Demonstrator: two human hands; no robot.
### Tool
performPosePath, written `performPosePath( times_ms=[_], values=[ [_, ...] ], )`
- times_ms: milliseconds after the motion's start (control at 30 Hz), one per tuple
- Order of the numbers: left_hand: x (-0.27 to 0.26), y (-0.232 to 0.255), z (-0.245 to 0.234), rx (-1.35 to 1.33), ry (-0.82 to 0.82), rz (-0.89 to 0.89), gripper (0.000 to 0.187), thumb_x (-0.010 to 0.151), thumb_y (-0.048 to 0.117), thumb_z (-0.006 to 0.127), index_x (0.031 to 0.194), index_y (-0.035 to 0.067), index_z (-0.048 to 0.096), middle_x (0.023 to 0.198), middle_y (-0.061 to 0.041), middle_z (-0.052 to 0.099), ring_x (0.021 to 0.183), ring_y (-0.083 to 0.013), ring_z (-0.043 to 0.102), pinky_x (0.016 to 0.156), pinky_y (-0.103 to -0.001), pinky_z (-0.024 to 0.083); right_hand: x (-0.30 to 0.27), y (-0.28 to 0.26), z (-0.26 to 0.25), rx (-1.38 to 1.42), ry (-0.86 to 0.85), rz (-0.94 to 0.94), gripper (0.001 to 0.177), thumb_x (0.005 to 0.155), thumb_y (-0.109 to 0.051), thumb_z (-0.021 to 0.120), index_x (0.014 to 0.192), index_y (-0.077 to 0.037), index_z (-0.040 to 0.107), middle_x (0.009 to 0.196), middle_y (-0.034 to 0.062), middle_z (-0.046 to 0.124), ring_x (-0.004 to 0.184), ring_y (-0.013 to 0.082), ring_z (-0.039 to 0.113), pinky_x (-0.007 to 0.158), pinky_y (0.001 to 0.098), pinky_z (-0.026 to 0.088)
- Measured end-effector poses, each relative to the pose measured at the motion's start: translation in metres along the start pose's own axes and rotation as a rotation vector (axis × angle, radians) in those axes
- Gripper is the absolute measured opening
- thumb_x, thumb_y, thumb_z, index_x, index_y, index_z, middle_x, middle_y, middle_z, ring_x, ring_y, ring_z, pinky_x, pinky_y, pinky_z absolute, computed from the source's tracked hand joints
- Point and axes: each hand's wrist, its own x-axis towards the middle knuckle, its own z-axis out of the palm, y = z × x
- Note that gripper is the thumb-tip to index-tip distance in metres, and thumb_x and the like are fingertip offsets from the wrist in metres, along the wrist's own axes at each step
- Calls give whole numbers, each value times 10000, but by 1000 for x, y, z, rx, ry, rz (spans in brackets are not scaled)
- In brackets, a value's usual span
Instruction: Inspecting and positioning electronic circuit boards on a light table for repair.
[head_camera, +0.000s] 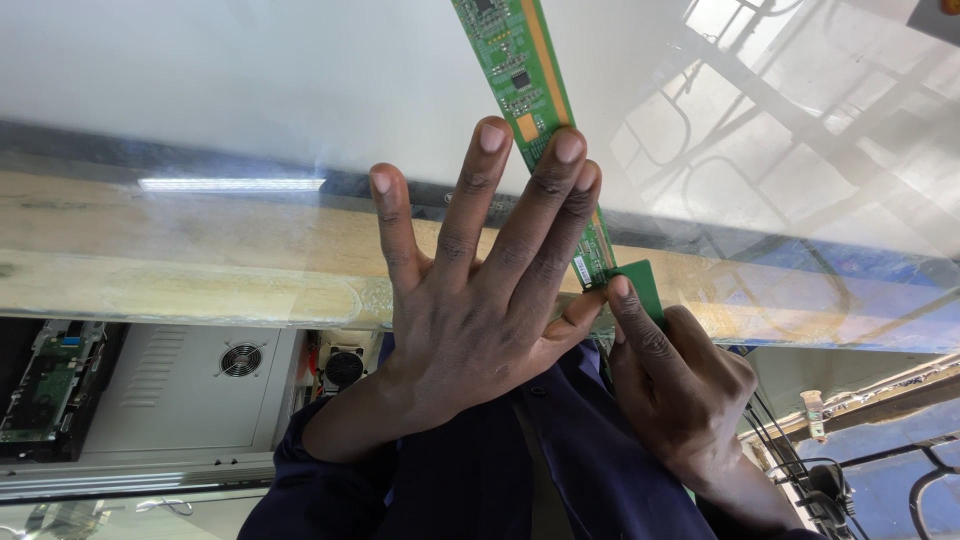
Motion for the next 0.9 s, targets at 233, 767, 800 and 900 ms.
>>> performPosePath(
  times_ms=[233, 767, 800, 900],
  values=[
    [1, -1, 2, 18, 0, 7, 675, 1115, 674, 435, 1493, 118, 489, 1522, -30, 414, 1397, -353, 422, 1056, -730, 190, -4, 5, 4, -11, 5, 3, 472, 914, 99, 628, 1328, -128, 641, 712, 2, 425, 498, 172, 284, 467, 307, 297],
    [1, 0, -5, -1, -14, 5, 619, 1135, 606, 500, 1505, 110, 518, 1535, -51, 382, 1410, -355, 370, 1071, -721, 186, 6, -7, -4, -48, 7, 23, 449, 948, 90, 647, 1337, -134, 640, 713, 2, 395, 513, 187, 248, 476, 324, 294],
    [0, 0, -3, -8, -5, 4, 608, 1138, 596, 515, 1502, 109, 521, 1532, -50, 389, 1407, -357, 375, 1069, -723, 177, 7, -7, -3, -33, 22, 11, 446, 952, 101, 652, 1333, -130, 642, 703, 2, 378, 518, 178, 233, 477, 316, 282],
    [0, 0, -4, -10, -1, 6, 615, 1142, 603, 510, 1504, 106, 511, 1533, -51, 387, 1409, -359, 374, 1071, -721, 171, 6, -8, -4, -34, 27, 0, 428, 955, 92, 660, 1325, -123, 649, 691, 4, 366, 514, 170, 224, 471, 313, 280]
  ],
)
